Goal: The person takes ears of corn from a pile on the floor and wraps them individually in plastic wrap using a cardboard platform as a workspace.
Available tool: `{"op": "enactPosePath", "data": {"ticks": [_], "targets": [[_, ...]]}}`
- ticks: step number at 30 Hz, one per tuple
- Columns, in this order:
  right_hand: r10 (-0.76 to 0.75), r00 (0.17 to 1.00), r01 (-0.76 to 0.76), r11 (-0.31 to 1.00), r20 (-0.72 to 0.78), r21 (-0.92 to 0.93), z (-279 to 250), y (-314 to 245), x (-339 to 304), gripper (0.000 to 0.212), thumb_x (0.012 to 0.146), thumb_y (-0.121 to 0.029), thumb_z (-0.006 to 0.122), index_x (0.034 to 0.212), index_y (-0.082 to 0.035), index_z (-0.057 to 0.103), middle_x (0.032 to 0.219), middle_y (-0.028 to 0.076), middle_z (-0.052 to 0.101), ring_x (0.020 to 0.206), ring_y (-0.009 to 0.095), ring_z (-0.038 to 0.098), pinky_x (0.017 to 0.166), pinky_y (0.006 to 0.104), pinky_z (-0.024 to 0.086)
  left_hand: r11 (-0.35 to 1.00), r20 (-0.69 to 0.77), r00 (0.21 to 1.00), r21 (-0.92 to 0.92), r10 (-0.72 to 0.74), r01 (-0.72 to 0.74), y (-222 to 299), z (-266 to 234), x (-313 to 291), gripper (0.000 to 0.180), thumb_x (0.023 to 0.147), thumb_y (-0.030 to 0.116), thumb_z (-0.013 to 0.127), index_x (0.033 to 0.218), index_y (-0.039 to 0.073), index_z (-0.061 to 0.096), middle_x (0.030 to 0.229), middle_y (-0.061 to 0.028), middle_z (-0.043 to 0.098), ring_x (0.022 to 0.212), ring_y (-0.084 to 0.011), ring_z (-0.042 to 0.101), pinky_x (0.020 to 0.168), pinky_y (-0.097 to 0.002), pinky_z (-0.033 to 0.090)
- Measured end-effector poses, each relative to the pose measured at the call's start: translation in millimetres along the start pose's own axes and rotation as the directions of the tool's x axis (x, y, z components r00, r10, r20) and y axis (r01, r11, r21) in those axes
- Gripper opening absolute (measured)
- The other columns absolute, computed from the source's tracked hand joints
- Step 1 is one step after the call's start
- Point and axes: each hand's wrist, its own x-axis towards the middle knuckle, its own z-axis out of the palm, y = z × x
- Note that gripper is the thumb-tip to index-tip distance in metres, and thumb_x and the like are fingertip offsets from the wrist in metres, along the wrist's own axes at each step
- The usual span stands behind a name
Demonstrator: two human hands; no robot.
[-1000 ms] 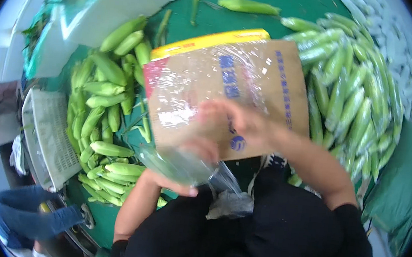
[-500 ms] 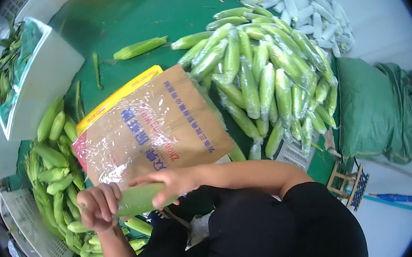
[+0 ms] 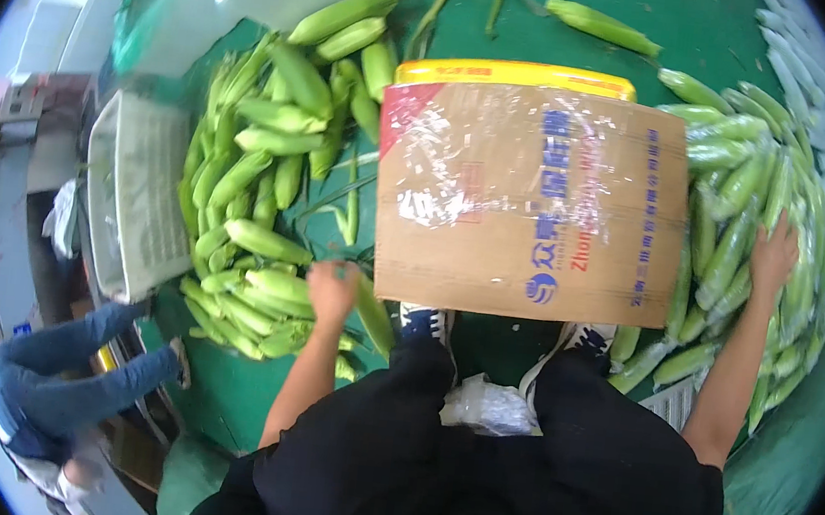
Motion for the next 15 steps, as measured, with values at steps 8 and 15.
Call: {"op": "enactPosePath", "data": {"ticks": [8,15], "targets": [[-0.125,0.922,0.360,0.624,-0.366,0.694,-51.0,-94.9,-88.2,0.031,0.090,-0.017,0.071,0.119,-0.008,0.066,0.140,0.013,0.050,0.133,0.031,0.044,0.111,0.0417,0.035,0.694,0.383,0.729,-0.255,-0.568,0.674,40.7,26.7,-140.9,0.069,0.069,0.031,0.086,0.115,-0.006,0.051,0.105,-0.0247,0.065,0.098,-0.0378,0.064,0.089,-0.0439,0.049],[-0.514,0.836,0.225,0.640,0.191,0.735,-124.2,-157.2,-111.3,0.042,0.091,-0.045,0.067,0.084,-0.003,0.067,0.085,0.016,0.064,0.082,0.033,0.064,0.072,0.0432,0.050,0.291,0.255,0.806,-0.840,-0.534,0.458,49.5,-77.8,-89.4,0.073,0.076,0.001,0.069,0.139,0.003,0.033,0.096,-0.0132,0.058,0.067,-0.0210,0.060,0.055,-0.0309,0.051]]}}
